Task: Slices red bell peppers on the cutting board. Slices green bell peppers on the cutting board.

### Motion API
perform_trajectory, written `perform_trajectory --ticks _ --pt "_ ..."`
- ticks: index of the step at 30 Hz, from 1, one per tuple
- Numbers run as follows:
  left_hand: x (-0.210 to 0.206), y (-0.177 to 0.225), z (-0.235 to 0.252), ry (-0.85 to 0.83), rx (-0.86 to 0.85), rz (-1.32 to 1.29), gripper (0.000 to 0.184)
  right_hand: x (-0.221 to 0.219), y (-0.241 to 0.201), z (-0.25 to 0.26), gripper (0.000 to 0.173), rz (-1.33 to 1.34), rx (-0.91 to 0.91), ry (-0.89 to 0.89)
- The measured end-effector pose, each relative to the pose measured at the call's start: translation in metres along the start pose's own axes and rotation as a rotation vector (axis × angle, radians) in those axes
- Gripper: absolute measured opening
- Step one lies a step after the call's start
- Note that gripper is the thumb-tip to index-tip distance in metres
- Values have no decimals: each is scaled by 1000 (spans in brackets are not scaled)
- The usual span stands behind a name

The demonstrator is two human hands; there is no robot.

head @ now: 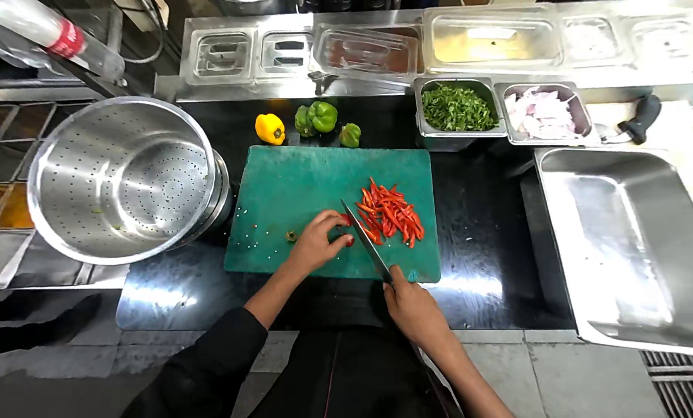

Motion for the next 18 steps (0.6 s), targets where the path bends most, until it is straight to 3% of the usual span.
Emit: perform_trajectory --ticks 4,10,18 --pt "-11 3 -10 159 37 46 27 1 -9 -6 36 -28 5 33" --pt "-5 6 4 -25 -44 94 21 7 -14 -13 35 -75 -24 0" --pt "0 11 12 -119 -75 157 22 5 -25 0 32 -135 -71 21"
Point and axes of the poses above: each hand's wrist, its own z-axis towards the middle knuckle, its own x-axis out of the back of the hand, y = z × x, the point moved 7 cm from there along z, towards the middle knuckle, and after that the axes turned 9 degrees about x, right-handed, at the moved point
